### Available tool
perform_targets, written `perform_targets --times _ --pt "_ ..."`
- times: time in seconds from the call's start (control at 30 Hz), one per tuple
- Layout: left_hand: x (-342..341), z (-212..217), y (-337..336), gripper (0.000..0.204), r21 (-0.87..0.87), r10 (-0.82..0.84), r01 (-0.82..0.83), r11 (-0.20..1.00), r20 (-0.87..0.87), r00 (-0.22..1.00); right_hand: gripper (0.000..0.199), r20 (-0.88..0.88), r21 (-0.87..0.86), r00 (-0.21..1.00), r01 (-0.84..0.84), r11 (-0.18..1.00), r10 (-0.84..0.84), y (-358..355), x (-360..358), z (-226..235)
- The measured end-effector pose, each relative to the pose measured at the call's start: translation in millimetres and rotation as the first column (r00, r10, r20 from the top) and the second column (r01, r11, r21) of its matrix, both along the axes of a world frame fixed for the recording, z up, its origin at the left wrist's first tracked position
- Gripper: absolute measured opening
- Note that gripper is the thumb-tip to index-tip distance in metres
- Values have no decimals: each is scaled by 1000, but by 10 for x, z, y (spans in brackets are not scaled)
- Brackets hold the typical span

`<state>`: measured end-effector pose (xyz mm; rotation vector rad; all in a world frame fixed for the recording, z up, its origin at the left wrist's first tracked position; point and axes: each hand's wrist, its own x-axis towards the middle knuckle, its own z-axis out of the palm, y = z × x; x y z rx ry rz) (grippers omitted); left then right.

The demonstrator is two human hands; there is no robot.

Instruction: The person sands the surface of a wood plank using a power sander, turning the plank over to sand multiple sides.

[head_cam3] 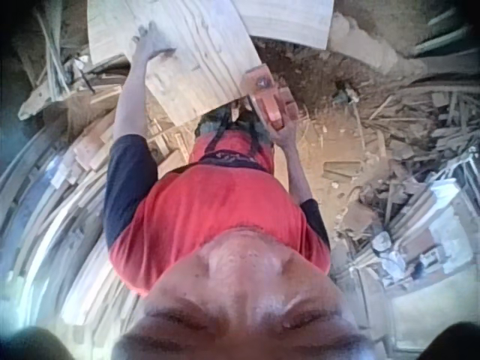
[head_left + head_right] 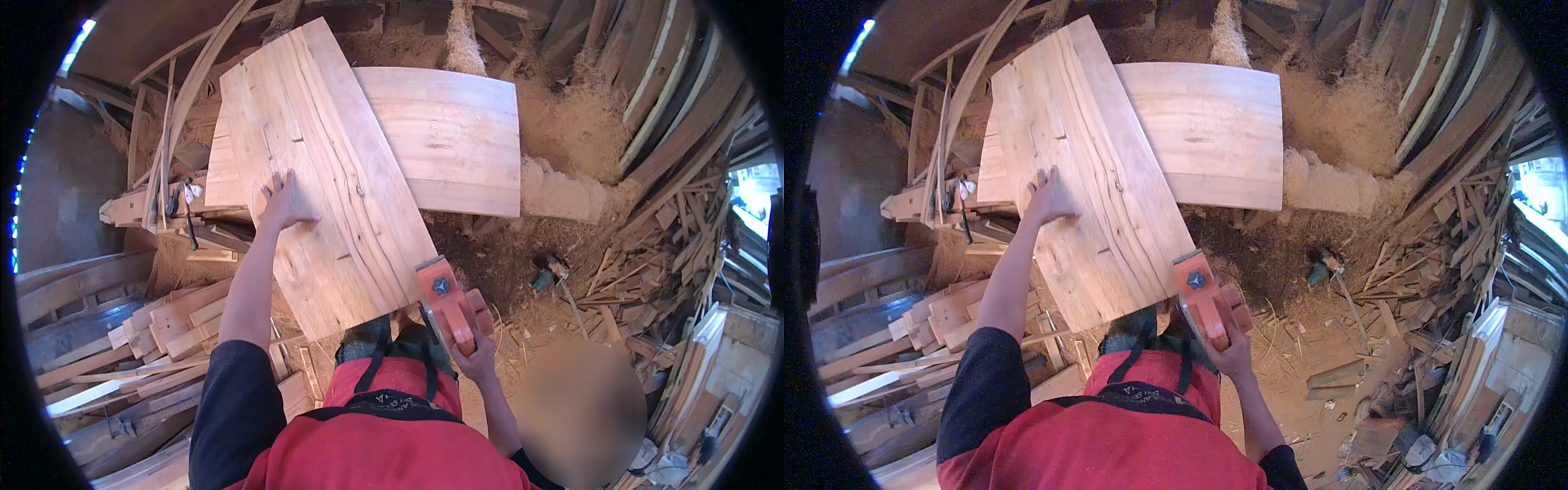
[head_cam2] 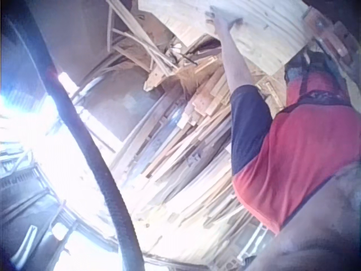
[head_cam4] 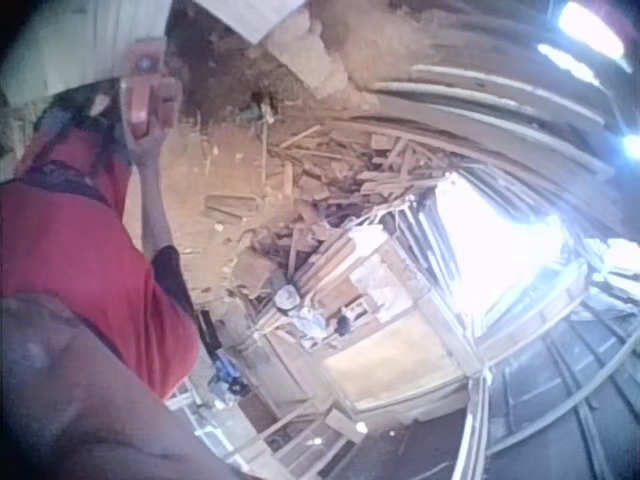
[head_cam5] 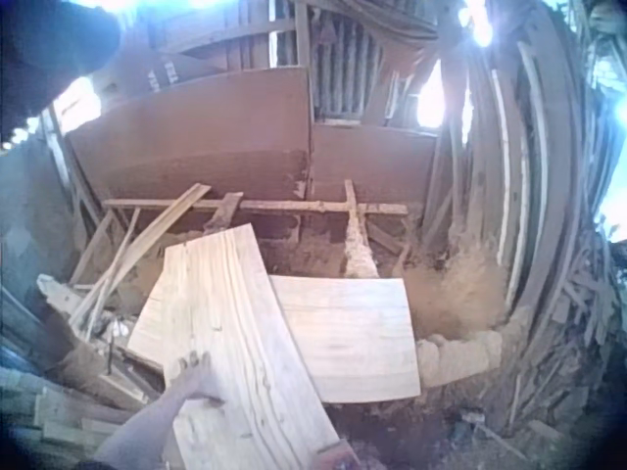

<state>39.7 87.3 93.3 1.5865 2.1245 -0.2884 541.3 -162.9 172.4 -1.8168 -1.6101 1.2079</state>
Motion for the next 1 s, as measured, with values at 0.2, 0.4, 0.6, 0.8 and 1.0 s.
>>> perform_targets --times 0.2,0.4,0.6,0.8,1.0 --pt "-32 -10 -79 152 15 48 -49 999 49 998 32 -38 -25 999 -32 999 31 828 -499 -31" --pt "36 60 -38 153 42 111 -116 992 107 988 28 -72 42 996 -58 997 61 1847 -1131 -41" --pt "-28 16 -99 154 102 124 -139 985 144 982 26 -80 128 995 -50 991 60 2924 -1857 -203" --pt "47 204 -12 152 -24 196 -194 981 125 973 27 -92 228 994 -41 973 63 3948 -2523 -269" --pt "45 241 72 153 -53 210 -205 977 124 970 29 -94 273 993 -38 961 66 4823 -3081 -271"
